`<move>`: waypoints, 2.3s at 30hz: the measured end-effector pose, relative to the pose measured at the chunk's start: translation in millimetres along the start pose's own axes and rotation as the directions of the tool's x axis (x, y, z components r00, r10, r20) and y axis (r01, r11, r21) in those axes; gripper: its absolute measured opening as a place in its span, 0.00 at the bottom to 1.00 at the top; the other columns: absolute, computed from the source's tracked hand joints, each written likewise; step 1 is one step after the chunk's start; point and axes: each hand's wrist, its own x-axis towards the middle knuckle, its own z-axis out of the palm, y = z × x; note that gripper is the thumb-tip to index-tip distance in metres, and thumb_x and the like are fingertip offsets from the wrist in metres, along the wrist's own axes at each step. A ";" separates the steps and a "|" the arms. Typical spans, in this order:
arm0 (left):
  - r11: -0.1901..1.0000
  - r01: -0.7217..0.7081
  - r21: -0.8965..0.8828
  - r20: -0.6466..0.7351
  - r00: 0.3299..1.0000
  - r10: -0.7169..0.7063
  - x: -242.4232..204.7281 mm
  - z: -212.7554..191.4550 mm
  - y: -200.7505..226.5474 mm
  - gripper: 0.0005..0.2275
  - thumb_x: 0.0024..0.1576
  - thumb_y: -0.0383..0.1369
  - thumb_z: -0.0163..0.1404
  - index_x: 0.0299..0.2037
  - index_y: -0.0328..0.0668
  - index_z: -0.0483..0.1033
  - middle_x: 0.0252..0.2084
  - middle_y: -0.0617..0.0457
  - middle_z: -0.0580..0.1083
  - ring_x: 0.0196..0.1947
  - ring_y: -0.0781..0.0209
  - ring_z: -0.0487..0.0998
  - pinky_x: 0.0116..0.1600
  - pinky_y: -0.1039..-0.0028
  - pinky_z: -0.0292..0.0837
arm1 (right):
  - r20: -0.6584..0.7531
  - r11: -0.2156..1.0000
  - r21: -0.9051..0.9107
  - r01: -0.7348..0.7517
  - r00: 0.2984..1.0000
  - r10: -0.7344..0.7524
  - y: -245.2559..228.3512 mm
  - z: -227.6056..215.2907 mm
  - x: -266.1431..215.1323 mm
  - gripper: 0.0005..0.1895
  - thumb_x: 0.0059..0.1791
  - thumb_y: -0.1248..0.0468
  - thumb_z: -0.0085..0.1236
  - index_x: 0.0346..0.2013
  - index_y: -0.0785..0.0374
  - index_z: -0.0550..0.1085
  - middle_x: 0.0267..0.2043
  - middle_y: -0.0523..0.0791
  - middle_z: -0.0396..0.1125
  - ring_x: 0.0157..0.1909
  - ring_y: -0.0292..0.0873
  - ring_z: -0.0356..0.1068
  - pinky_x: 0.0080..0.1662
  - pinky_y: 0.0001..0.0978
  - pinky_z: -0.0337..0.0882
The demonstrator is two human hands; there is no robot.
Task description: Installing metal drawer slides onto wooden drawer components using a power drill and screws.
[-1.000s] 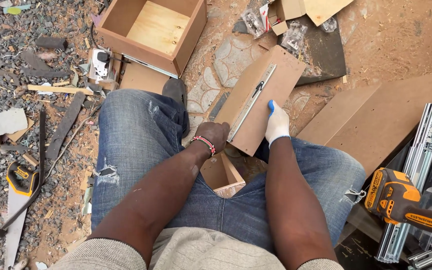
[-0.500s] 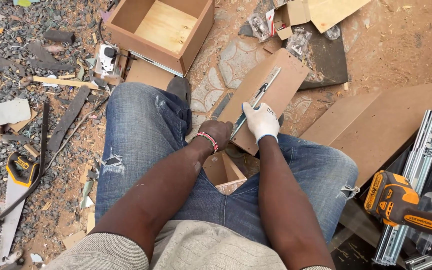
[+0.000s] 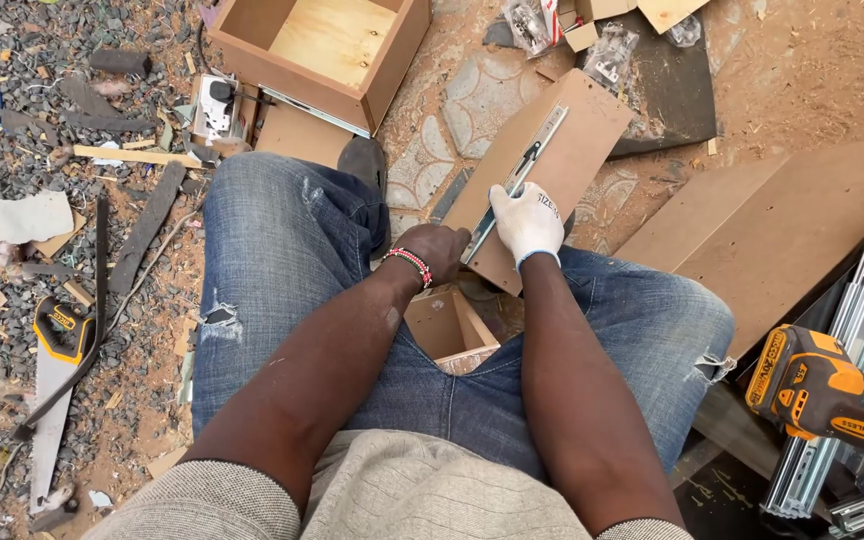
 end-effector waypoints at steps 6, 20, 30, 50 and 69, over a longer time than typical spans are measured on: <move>0.999 0.013 -0.049 0.040 0.999 -0.011 -3.0 -0.7 -1.9 0.18 0.70 0.37 0.50 0.68 0.41 0.78 0.59 0.31 0.87 0.62 0.26 0.89 0.67 0.42 0.86 | 0.016 1.000 0.007 -0.022 1.000 0.022 7.0 9.3 12.9 0.37 0.52 0.37 0.50 0.62 0.58 0.83 0.63 0.53 0.82 0.74 0.60 0.77 0.73 0.62 0.74; 0.997 0.039 -0.074 0.064 0.997 -0.034 1.7 1.5 -5.6 0.19 0.70 0.39 0.49 0.68 0.43 0.76 0.59 0.29 0.86 0.62 0.26 0.88 0.67 0.41 0.86 | 0.039 0.998 0.054 -0.043 0.998 0.041 5.3 7.6 11.5 0.39 0.50 0.36 0.51 0.65 0.58 0.82 0.67 0.55 0.80 0.77 0.62 0.75 0.75 0.64 0.72; 0.998 0.045 -0.051 0.039 0.998 -0.043 2.6 5.2 -3.5 0.21 0.69 0.38 0.50 0.72 0.45 0.77 0.58 0.30 0.87 0.61 0.27 0.89 0.66 0.41 0.87 | 0.000 0.999 0.034 -0.021 1.000 0.021 3.7 13.3 8.3 0.38 0.53 0.38 0.49 0.67 0.60 0.80 0.66 0.56 0.80 0.76 0.62 0.75 0.75 0.63 0.72; 0.999 0.011 -0.048 -0.025 1.000 -0.013 4.7 9.4 -1.6 0.19 0.68 0.36 0.49 0.67 0.45 0.81 0.56 0.32 0.88 0.59 0.28 0.90 0.64 0.43 0.88 | -0.103 0.999 0.028 0.023 0.994 -0.020 6.8 25.3 10.9 0.33 0.55 0.37 0.50 0.57 0.60 0.80 0.58 0.57 0.81 0.69 0.64 0.80 0.70 0.64 0.77; 0.997 0.034 -0.062 -0.012 0.999 -0.035 7.6 12.6 -4.9 0.21 0.66 0.36 0.50 0.69 0.44 0.80 0.57 0.32 0.88 0.60 0.28 0.90 0.64 0.41 0.88 | -0.054 1.000 0.004 0.006 0.999 -0.006 6.0 18.2 8.9 0.34 0.53 0.34 0.50 0.57 0.56 0.81 0.60 0.55 0.81 0.71 0.62 0.79 0.71 0.64 0.75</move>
